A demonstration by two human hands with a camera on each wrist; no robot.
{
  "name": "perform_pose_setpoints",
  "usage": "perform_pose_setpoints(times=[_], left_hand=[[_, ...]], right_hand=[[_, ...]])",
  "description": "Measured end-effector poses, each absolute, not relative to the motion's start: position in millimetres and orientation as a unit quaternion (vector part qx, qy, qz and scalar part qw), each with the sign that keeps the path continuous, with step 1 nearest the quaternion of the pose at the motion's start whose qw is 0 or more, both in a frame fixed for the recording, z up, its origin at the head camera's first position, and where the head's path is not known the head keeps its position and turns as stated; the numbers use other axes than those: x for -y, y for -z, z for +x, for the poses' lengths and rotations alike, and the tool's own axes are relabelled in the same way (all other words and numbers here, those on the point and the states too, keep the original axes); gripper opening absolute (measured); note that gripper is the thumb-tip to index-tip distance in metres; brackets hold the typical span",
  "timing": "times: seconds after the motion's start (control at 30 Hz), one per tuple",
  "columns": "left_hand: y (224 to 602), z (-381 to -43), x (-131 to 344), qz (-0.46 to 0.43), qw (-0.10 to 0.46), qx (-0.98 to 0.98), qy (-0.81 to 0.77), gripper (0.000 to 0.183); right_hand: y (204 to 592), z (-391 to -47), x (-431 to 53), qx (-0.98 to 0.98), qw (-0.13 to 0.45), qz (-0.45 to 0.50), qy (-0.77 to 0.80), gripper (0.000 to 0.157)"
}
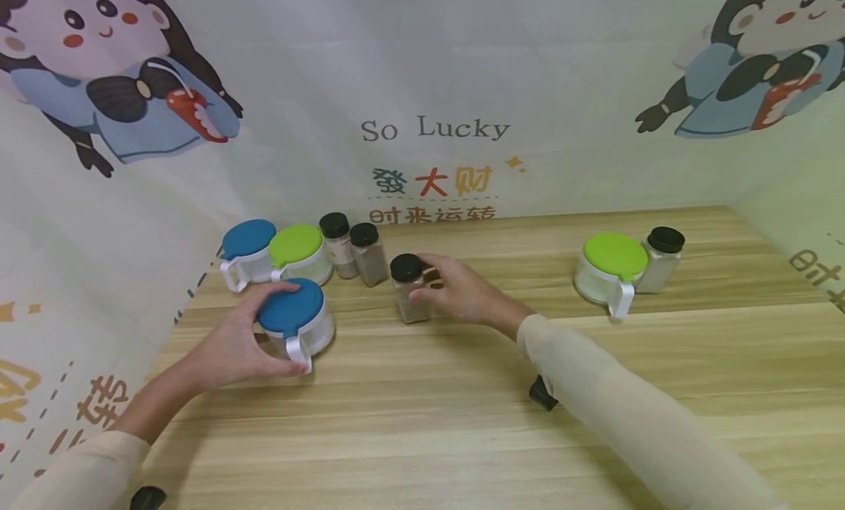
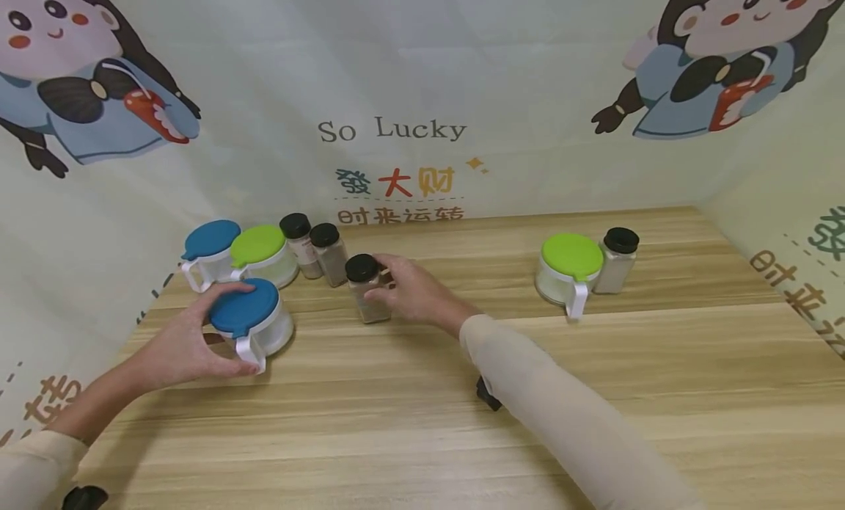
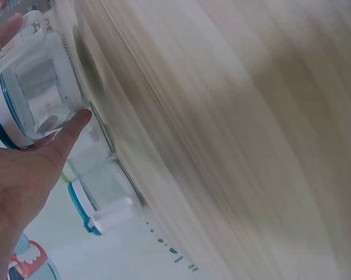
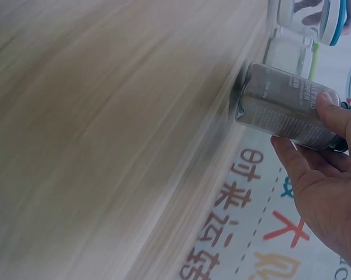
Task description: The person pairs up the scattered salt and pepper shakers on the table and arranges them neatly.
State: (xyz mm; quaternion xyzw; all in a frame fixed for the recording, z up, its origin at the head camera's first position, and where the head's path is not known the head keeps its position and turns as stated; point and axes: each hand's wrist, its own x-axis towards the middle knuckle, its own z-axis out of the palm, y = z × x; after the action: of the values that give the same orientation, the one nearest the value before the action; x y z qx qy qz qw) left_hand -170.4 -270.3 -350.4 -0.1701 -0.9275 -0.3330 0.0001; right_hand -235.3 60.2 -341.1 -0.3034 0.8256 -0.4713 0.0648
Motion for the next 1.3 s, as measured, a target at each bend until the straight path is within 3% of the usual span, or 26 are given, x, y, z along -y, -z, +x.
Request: perform_pose_setpoints(times=[0.6,1.3], left_hand=[[352.6,-191.9,225.4,-0.207,-0.022,0.909,0.362,0.099],[355.2,-211.7,164.1,-0.253,-0.008,0.897,0.363,0.099]], right_hand=[[341.6,-241.3,-112.4,-0.825,0.029,-0.292,0.483,0.051],[346.5,-242.0,-148.4,-0.820,0.007,-0.274,0.503,0.053]])
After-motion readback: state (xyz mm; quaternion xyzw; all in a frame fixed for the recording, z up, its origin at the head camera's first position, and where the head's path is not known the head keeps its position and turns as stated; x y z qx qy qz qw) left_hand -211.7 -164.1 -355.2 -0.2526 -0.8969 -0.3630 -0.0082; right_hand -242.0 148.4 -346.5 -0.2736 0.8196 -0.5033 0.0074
